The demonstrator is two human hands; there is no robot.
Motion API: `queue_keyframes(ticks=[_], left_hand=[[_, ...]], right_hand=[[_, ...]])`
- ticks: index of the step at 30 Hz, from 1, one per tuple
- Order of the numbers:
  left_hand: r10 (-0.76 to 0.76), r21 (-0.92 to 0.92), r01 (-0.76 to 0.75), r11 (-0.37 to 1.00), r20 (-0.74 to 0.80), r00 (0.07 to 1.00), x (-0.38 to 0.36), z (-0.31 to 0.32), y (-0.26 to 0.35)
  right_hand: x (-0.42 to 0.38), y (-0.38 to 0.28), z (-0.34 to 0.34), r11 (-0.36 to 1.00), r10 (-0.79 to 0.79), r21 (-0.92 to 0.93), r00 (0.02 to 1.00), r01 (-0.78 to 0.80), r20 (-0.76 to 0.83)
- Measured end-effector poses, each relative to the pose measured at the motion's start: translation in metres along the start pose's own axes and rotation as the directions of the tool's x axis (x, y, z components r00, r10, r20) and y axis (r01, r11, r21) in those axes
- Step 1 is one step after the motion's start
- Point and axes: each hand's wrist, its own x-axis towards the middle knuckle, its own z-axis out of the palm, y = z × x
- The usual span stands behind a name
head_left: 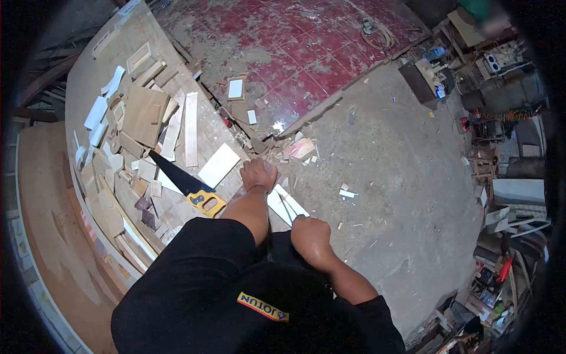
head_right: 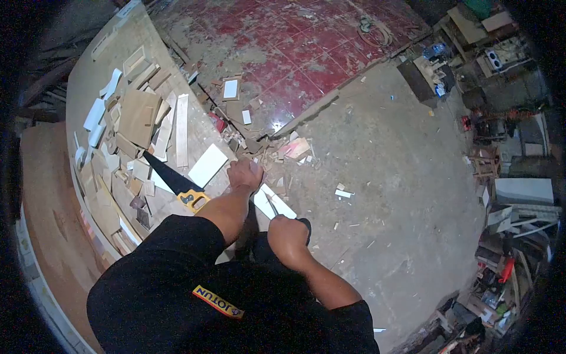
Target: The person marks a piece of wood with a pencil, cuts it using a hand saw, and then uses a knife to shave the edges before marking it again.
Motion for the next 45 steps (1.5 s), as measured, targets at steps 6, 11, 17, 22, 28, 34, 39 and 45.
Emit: queue_keyframes(ticks=[6,11,17,22,28,34,39,45], left_hand=[[-0.024,0.051,0.021,0.998,0.067,0.997,-0.002,-0.010,0.008],[-0.023,0.052,0.019,0.998,0.066,0.998,0.002,-0.006,0.003],[-0.007,0.040,0.007,0.999,0.010,1.000,0.000,0.000,0.001],[-0.017,-0.014,0.017,1.000,0.026,1.000,-0.003,-0.005,0.004],[-0.021,0.022,0.021,1.000,-0.003,1.000,-0.004,-0.010,0.006],[-0.026,0.004,0.026,1.000,-0.016,1.000,-0.005,-0.013,0.008],[-0.002,0.018,0.002,1.000,-0.007,1.000,-0.003,-0.007,0.002],[-0.007,0.024,0.007,1.000,-0.008,1.000,-0.003,-0.007,0.004]], right_hand=[[0.038,0.001,0.068,1.000,-0.007,0.027,1.000,0.006,0.027],[0.069,0.017,0.123,0.982,0.173,0.094,0.976,-0.161,-0.135],[-0.012,0.029,0.028,0.996,0.082,0.006,0.990,-0.084,0.111],[-0.093,0.047,-0.045,0.991,0.130,-0.007,0.977,-0.131,0.170],[-0.093,0.061,-0.057,0.955,0.277,0.086,0.958,-0.283,0.078],[-0.028,0.171,0.095,0.560,-0.150,0.811,0.941,-0.171,0.302],[-0.020,0.187,0.158,0.518,-0.093,0.821,0.938,-0.241,0.335],[0.000,0.200,0.204,0.538,-0.060,0.795,0.928,-0.280,0.368]])
